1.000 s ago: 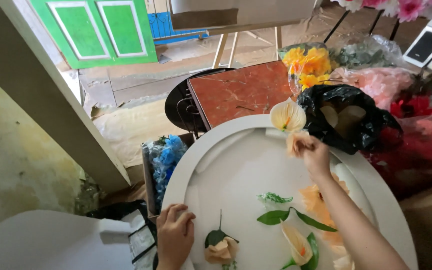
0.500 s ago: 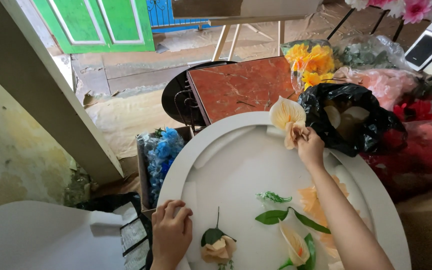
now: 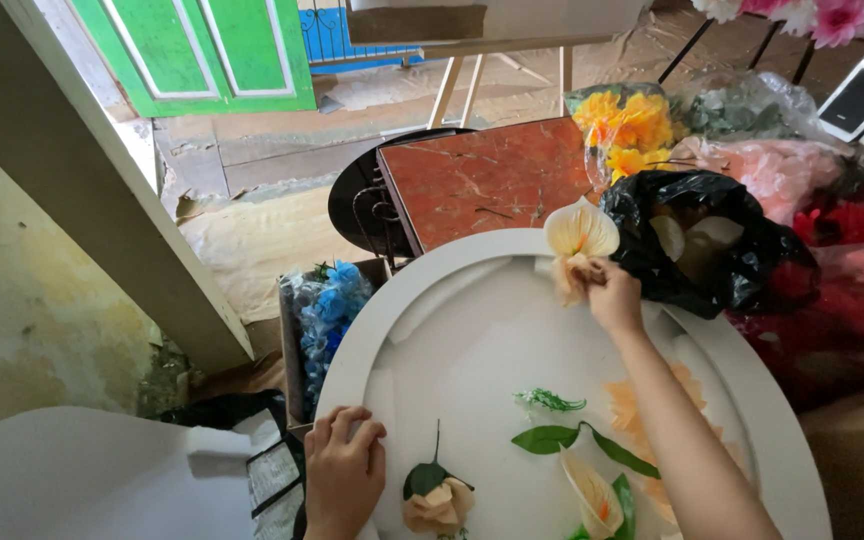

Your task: The person arranges artificial flowers and leaves on a white circular board. They use shears to trim stems and place various flowers, including roses and dahlia-like blooms, onto the board.

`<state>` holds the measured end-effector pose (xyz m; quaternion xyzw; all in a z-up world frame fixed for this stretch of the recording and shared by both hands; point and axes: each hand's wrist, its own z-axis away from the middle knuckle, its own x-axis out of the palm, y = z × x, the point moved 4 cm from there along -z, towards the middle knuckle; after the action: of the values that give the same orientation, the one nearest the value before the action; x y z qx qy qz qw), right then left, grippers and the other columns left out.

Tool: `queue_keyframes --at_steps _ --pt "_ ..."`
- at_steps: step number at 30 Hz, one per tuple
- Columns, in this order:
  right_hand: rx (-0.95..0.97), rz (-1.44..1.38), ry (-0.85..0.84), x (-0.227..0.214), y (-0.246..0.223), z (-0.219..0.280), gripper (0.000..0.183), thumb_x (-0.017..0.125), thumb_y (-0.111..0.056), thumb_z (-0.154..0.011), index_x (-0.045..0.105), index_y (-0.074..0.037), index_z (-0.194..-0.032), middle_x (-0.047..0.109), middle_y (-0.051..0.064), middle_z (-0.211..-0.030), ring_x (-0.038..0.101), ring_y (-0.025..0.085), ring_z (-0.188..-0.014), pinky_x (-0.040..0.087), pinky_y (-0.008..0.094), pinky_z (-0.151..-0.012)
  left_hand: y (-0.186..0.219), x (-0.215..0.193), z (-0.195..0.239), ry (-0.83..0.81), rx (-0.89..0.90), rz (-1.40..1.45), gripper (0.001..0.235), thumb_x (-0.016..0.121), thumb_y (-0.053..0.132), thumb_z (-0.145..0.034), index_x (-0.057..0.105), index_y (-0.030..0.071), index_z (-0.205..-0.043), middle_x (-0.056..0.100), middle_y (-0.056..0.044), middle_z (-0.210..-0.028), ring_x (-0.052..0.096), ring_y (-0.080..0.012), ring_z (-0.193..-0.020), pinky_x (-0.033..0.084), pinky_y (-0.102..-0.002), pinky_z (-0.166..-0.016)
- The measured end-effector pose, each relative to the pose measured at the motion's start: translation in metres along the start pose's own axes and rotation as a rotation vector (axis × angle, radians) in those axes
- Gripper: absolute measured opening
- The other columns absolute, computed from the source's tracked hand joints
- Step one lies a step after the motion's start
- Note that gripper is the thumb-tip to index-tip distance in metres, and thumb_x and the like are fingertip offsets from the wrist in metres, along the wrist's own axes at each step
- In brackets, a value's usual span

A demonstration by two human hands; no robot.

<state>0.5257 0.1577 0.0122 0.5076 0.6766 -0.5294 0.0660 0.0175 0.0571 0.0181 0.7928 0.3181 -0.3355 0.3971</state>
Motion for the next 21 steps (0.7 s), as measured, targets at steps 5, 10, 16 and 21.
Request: queue_keyframes --at_steps 5,10,16,21 --pt "-0.056 0.028 -0.104 -0.009 -0.001 -0.018 0.041 0.058 -0.002 -0.08 0.079 -0.015 -0.112 0.078 0.004 -0.098 0.067 0.013 -0.088 0.048 0.028 -0.077 0.001 -0.002 0.0 -0.011 0.012 -0.004 0.01 0.065 0.014 -0.085 0.072 0.02 -0.087 0.067 0.0 -0.113 0.055 -0.0277 -0.119 0.045 -0.049 -0.092" --pt "0.014 0.106 -0.251 -0.022 -0.032 -0.029 0.055 0.052 0.004 -0.074 0.08 -0.015 -0.117 0.079 0.008 -0.107 0.072 0.018 -0.1 0.05 0.028 -0.082 0.004 -0.006 -0.002 -0.016 0.008 0.022 0.011 0.065 0.013 -0.085 0.073 0.019 -0.09 0.068 -0.001 -0.114 0.055 -0.0281 -0.12 0.044 -0.049 -0.093" --pt "0.039 0.168 -0.316 -0.019 -0.03 -0.036 0.046 0.059 0.001 -0.075 0.081 -0.015 -0.112 0.079 0.011 -0.108 0.072 0.019 -0.101 0.051 0.027 -0.085 0.006 -0.009 -0.003 -0.026 0.007 0.026 0.01 0.064 0.013 -0.086 0.072 0.018 -0.089 0.067 -0.001 -0.113 0.055 -0.0278 -0.12 0.044 -0.049 -0.092" --pt "0.072 0.205 -0.375 -0.016 -0.042 -0.034 0.043 0.059 0.0 -0.078 0.08 -0.013 -0.113 0.079 0.013 -0.107 0.072 0.022 -0.101 0.049 0.028 -0.088 0.004 -0.008 -0.002 0.018 0.029 0.02 0.011 0.064 0.011 -0.084 0.072 0.019 -0.087 0.067 -0.001 -0.112 0.056 -0.0269 -0.12 0.044 -0.049 -0.092"
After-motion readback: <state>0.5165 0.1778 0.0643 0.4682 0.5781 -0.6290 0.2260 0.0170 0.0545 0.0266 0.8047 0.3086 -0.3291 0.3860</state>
